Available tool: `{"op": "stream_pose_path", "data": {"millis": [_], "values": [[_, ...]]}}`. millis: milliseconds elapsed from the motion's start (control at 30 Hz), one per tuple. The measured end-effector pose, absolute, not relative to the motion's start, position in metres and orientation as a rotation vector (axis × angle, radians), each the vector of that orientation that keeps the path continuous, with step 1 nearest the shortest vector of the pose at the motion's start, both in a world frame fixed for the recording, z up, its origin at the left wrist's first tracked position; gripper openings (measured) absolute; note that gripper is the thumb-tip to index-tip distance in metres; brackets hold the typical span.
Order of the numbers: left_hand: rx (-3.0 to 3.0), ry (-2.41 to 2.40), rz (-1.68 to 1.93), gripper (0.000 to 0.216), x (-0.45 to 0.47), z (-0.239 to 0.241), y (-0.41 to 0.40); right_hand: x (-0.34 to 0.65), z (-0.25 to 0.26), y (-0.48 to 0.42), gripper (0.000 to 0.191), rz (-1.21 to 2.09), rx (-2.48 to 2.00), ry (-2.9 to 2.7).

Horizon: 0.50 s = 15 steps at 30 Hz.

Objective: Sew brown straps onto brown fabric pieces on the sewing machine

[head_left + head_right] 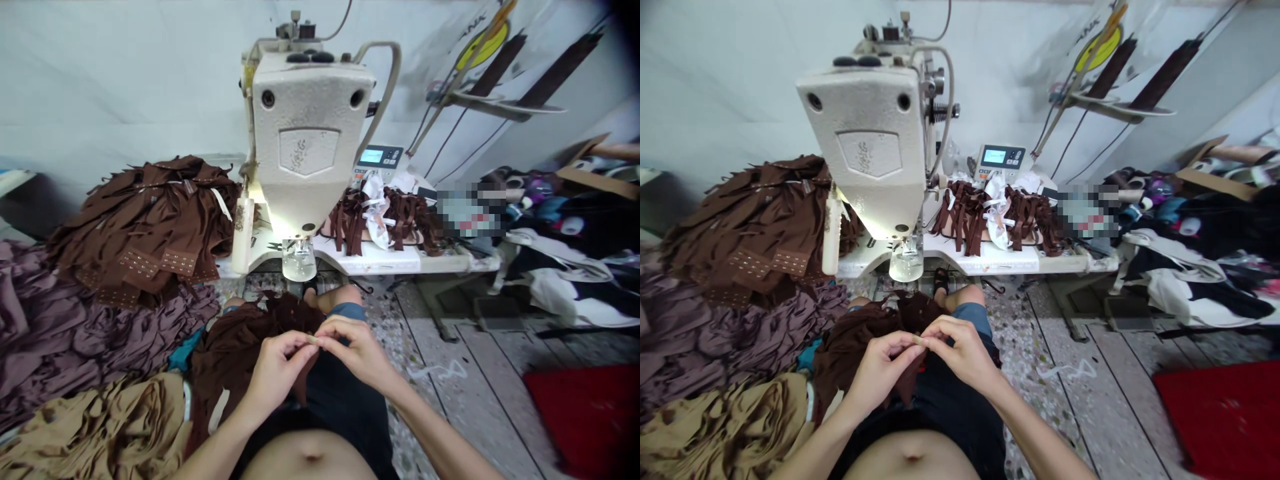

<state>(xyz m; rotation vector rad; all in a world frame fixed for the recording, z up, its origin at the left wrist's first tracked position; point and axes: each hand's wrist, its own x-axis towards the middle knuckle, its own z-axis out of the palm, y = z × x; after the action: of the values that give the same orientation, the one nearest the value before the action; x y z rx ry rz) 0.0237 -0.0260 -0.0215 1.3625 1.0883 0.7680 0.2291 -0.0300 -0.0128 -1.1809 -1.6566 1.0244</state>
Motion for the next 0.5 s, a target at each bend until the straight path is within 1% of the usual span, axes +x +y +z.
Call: {"op": "stream_pose_path", "data": {"millis": [33,133,167,267,333,500], "values": [[1.362,1.09,0.776,0.017,0.023,-0.023,-0.026,0.229,-0.01,-0.03,0.033,1.021,-1.182,-1.68],[1.412,1.069,0.763,0.035,0.021,-0.024,-0.024,0.229,-0.003,-0.029,0.032,0.979,-1.178,-1.724],[1.435,1.054,0.749,0.036,0.021,-0.023,-0.022,0.229,-0.001,-0.028,0.031,0.961,-1.177,-1.733],[1.489,1.009,0.736,0.02,0.022,-0.016,-0.016,0.228,0.002,-0.025,0.033,0.951,-1.183,-1.746],[1.499,0.98,0.746,0.021,0.023,-0.011,-0.012,0.228,0.003,-0.02,0.036,0.995,-1.182,-1.727],[1.331,0.958,0.778,0.027,0.027,-0.006,-0.004,0.235,0.012,-0.004,0.044,1.261,-1.142,-1.585]]}}
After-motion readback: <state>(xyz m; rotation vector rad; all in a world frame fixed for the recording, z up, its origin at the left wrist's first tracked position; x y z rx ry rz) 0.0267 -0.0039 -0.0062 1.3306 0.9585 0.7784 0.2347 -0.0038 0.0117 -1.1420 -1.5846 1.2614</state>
